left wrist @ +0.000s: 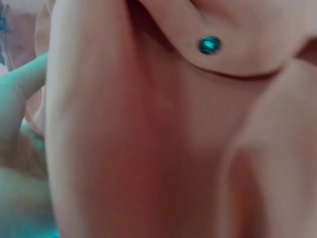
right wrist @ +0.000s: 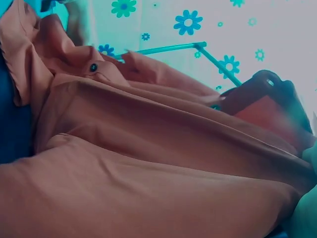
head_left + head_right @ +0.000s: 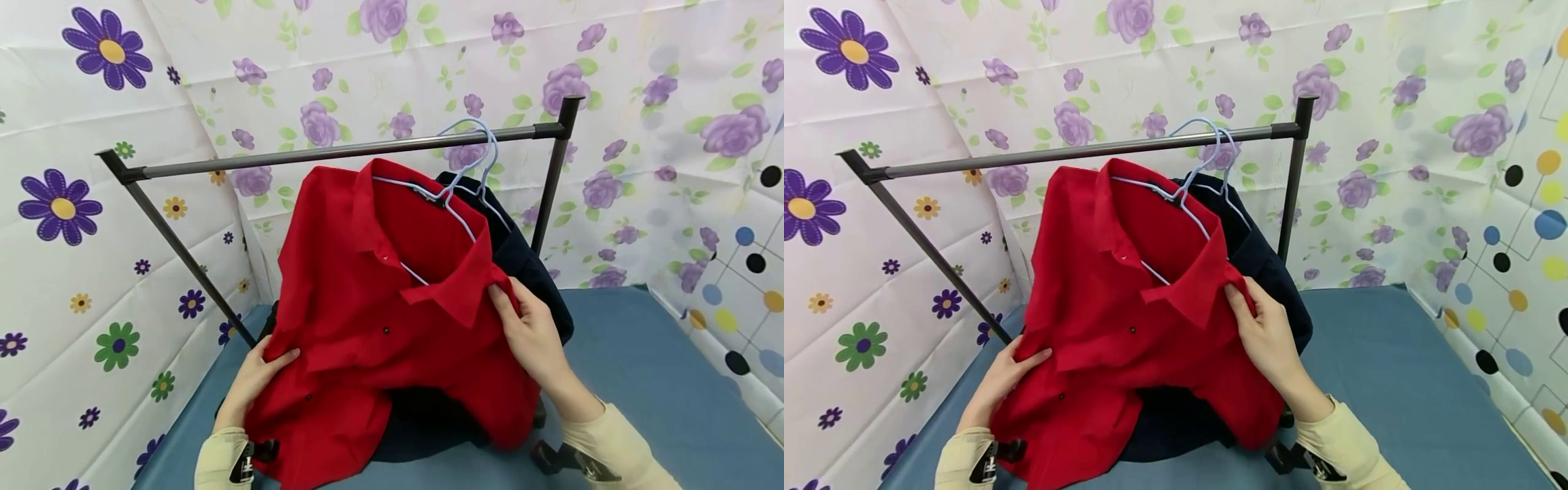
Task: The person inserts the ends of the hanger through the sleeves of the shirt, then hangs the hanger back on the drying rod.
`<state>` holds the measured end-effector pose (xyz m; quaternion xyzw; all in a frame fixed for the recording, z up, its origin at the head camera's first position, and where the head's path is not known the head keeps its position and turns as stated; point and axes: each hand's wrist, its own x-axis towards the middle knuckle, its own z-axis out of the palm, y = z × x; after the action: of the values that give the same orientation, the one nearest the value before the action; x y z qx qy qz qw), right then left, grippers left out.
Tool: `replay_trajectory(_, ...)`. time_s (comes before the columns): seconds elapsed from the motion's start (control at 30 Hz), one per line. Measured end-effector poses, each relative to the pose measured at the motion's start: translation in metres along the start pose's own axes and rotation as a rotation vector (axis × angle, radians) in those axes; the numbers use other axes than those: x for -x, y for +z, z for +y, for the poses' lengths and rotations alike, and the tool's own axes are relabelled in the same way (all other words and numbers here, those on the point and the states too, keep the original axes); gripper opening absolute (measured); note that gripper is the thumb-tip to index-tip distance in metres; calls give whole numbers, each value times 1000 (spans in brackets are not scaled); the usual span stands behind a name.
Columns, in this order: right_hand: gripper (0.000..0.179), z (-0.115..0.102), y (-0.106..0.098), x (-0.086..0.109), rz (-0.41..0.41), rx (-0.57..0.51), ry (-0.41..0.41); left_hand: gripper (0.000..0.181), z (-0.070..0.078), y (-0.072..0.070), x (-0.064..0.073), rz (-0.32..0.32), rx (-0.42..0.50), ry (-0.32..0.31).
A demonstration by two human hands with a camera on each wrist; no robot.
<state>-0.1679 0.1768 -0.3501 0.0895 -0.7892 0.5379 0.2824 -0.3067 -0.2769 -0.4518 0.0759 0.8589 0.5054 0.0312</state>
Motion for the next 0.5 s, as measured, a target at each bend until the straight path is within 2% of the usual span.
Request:
replay_trajectory(0.27,29,1,-2,-16,-31,18,39,61,-13,2,0,-37,19,-24)
replay_trajectory(0.5,29,4,-2,-22,-55,9,50,58,-16,1,3,-51,-37,-25)
